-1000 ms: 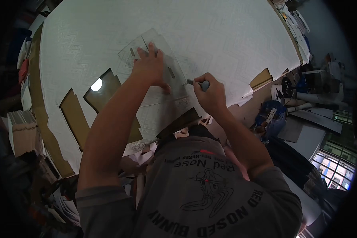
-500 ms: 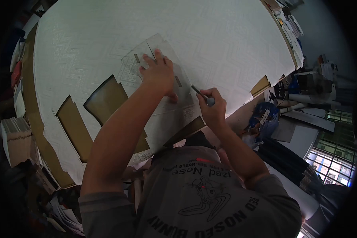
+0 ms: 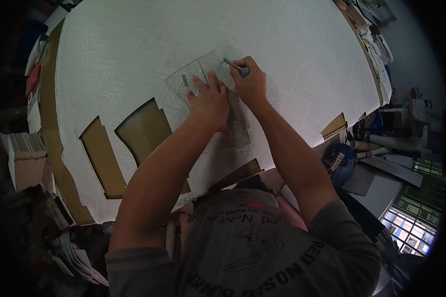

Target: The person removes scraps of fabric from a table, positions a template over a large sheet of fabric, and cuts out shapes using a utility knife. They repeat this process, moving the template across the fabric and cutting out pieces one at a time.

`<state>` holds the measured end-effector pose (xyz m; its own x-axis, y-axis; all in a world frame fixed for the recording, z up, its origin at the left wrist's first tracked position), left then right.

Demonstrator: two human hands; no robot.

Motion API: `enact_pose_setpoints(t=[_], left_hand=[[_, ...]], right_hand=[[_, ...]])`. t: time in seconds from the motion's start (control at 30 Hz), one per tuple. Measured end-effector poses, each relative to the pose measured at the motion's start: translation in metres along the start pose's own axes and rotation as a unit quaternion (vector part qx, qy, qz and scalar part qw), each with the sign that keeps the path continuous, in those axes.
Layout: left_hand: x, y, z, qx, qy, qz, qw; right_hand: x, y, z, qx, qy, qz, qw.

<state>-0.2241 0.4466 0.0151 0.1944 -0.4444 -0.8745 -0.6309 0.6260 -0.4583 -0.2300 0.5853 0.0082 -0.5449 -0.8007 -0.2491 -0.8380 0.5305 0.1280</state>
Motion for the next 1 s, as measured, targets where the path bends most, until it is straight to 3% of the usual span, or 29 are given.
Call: enact_pose_setpoints(t=[0.2,0.27,0.3,0.37,0.4,0.47,0.57,0.7,0.8,1.0], left_hand=[[-0.002,-0.001,0.000,-0.011,-0.011,-0.032,0.999],[-0.003,-0.001,-0.002,-0.016,-0.007,-0.035,0.999],[-0.003,-0.001,-0.001,-0.013,0.000,-0.036,0.999],[-0.002,-0.001,0.000,-0.013,0.008,-0.043,0.999],[-0.003,-0.001,0.001,-0.009,0.008,-0.038,0.999],[-0.004,-0.001,0.001,-0.010,0.010,-0.040,0.999],[-0.002,0.001,0.001,-0.012,0.016,-0.039,0.999],[-0.003,0.003,0.002,-0.006,0.014,-0.026,1.000],[-0.004,0.002,0.002,-0.004,0.012,-0.025,1.000],[-0.006,0.003,0.001,-0.006,0.009,-0.022,1.000]], right_hand=[[-0.007,0.016,-0.001,-0.054,0.029,-0.048,0.997],[-0.003,0.037,0.003,-0.018,0.019,-0.147,0.989],[-0.009,0.052,0.000,-0.019,0.024,-0.150,0.988],[0.006,0.075,-0.012,-0.048,-0.031,-0.311,0.949],[0.006,0.090,-0.019,-0.047,-0.025,-0.315,0.948],[0.025,0.099,-0.023,-0.035,-0.052,-0.454,0.889],[0.041,0.108,-0.021,-0.041,-0.038,-0.515,0.856],[0.038,0.109,-0.011,-0.071,0.001,-0.511,0.856],[0.033,0.105,0.000,-0.021,0.057,-0.502,0.863],[0.016,0.078,0.019,-0.021,0.046,-0.384,0.922]])
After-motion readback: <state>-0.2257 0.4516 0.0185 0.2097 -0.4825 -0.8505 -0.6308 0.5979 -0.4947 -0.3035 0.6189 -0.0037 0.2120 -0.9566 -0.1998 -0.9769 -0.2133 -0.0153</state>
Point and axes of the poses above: each hand's wrist, its own y-axis towards the middle knuckle, its own x-axis out of the palm, z = x × y, the point moved 9 cm from there along y, towards the middle knuckle, and after that the axes turned 15 degrees about y, right-handed, at the moved point
